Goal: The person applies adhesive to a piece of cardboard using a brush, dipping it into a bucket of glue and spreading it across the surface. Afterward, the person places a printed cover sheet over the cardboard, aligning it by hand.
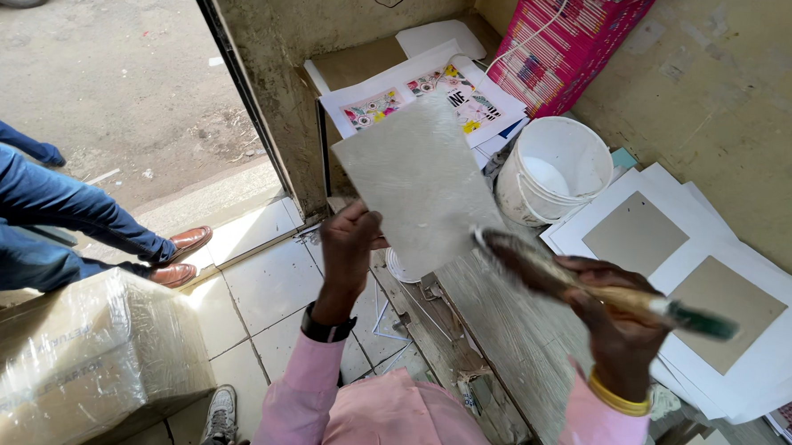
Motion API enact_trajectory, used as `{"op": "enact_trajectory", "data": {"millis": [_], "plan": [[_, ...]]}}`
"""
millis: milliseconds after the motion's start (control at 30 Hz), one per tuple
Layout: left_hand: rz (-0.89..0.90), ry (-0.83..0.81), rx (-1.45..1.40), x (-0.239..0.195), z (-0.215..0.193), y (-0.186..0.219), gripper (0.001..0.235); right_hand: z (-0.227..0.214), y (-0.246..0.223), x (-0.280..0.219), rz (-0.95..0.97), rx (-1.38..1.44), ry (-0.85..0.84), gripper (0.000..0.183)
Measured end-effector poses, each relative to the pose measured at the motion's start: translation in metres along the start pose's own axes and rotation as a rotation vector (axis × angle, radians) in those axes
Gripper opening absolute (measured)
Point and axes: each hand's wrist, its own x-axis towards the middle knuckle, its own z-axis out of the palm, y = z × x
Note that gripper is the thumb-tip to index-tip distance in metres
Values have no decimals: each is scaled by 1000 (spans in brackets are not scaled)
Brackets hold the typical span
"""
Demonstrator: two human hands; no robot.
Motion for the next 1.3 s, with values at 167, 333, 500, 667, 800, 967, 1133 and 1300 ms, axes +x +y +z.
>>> {"op": "enact_trajectory", "data": {"millis": [167, 333, 500, 667, 800, 967, 1133, 1300], "plan": [[71, -50, -89, 6, 6, -60, 25, 36, 12, 30, -754, -929, -510, 22], [115, 65, -124, 20, -17, -62, 24, 74, 2, 3, -567, -486, -594, 34], [160, 93, -112, 23, -26, -61, 31, 48, 13, 3, -421, -206, -520, 5], [246, 2, 28, 18, -15, -64, 28, 14, 35, 3, -311, -223, -250, 6], [223, -146, 111, -9, 1, -26, 29, 57, 22, 22, -309, -230, -141, 14], [324, -263, 347, -26, 6, 15, 24, 96, 18, 40, -329, -192, -89, 14], [315, -307, 349, -23, -11, -11, 19, 112, 40, 57, -440, -201, 89, 19], [310, -220, 367, -13, -23, 1, 33, 105, 34, 61, -512, -305, 263, 24]]}}
